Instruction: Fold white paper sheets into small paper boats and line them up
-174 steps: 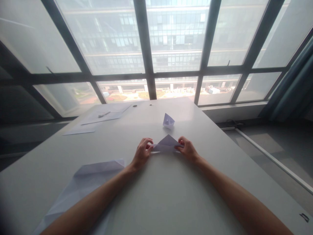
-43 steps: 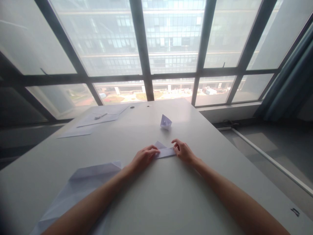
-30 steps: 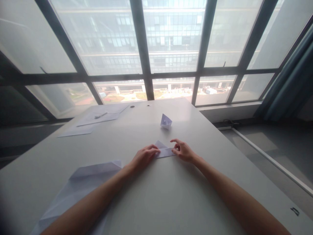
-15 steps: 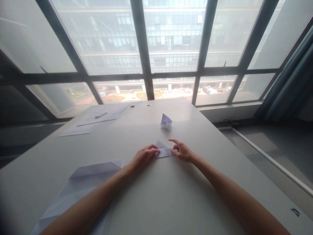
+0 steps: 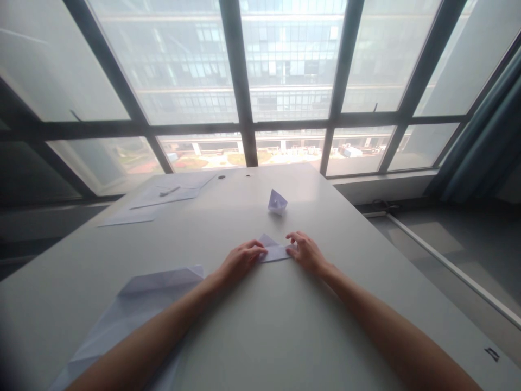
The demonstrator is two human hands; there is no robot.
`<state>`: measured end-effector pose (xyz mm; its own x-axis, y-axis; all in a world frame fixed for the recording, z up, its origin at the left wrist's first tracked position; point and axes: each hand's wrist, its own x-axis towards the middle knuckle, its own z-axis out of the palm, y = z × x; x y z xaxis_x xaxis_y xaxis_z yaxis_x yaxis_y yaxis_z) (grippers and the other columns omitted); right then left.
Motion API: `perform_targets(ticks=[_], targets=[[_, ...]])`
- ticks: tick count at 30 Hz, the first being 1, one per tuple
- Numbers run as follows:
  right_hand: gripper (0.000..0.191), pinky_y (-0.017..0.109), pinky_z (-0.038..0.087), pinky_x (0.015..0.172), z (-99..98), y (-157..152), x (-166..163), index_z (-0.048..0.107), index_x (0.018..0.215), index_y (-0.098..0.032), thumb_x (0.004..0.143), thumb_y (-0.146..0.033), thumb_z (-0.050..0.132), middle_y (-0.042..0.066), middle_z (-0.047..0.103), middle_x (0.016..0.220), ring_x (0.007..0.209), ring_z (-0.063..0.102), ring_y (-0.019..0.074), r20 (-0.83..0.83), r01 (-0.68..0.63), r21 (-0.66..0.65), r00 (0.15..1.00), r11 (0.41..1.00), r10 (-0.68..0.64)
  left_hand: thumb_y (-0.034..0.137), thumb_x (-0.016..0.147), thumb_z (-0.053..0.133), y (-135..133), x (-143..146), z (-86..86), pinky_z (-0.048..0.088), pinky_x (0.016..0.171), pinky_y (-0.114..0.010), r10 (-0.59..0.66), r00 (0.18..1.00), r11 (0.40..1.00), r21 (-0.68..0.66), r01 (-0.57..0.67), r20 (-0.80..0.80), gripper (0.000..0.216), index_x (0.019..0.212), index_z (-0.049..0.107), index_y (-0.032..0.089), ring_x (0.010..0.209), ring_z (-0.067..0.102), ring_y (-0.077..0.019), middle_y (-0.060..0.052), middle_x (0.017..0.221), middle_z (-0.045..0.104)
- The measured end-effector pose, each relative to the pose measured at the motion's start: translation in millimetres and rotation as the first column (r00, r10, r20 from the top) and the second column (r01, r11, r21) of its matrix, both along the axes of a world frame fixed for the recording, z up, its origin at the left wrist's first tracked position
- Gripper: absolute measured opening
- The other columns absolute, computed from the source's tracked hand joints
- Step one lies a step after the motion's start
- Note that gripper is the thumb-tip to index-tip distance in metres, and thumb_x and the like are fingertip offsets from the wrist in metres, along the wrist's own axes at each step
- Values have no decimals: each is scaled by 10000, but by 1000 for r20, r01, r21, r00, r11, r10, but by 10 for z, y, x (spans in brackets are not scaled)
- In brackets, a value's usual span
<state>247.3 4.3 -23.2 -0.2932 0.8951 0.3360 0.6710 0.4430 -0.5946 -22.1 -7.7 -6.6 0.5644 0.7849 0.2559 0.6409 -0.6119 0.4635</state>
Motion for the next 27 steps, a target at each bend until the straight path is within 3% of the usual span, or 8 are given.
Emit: perform_targets(ticks=[3, 8, 15, 21, 27], targets=[[201, 307, 465, 770, 0, 14, 7, 668, 1039, -210, 842, -196, 630, 33, 653, 907, 813, 608, 186, -13, 25, -24, 1000, 999, -25, 184, 959, 484, 17, -8, -37, 484, 951, -306, -4, 999, 999, 42, 2, 52, 318, 1172, 709, 256, 1037, 625, -201, -52, 1194, 644], [77, 299, 445, 755, 35, -33, -19, 685, 904, -215, 871, -200, 618, 43, 648, 941, 824, 608, 189, 62, 55, 22, 997, 998, -56, 236, 923, 606, 35, -24, -115, 464, 1021, -413, 113, 986, 987, 102, -126, 125, 287, 1193, 694, 191, 1110, 582, -266, -113, 1175, 605], [124, 302, 419, 734, 103, -122, -84, 703, 839, -212, 913, -235, 606, 71, 638, 849, 814, 594, 210, 196, 47, 73, 979, 996, -60, 214, 908, 639, 47, -29, -158, 413, 1070, -460, 154, 980, 983, 81, -165, 125, 419, 1324, 610, 172, 1199, 534, -293, -136, 1266, 622], [110, 318, 428, 766, 80, -133, -103, 692, 906, -207, 890, -306, 646, 81, 642, 913, 862, 590, 220, 194, 42, 56, 980, 998, -52, 134, 822, 714, 61, -53, -127, 422, 1051, -459, 181, 964, 979, 53, -195, 192, 492, 1298, 614, 204, 1141, 552, -287, -99, 1193, 635], [151, 341, 447, 806, 50, -130, -101, 693, 970, -202, 870, -313, 670, 89, 645, 988, 943, 581, 242, 162, 31, 43, 986, 999, -38, 54, 858, 582, 55, -60, -89, 536, 916, -330, 141, 909, 990, -74, -122, 393, 484, 1307, 593, 235, 974, 603, -181, -66, 1140, 537]])
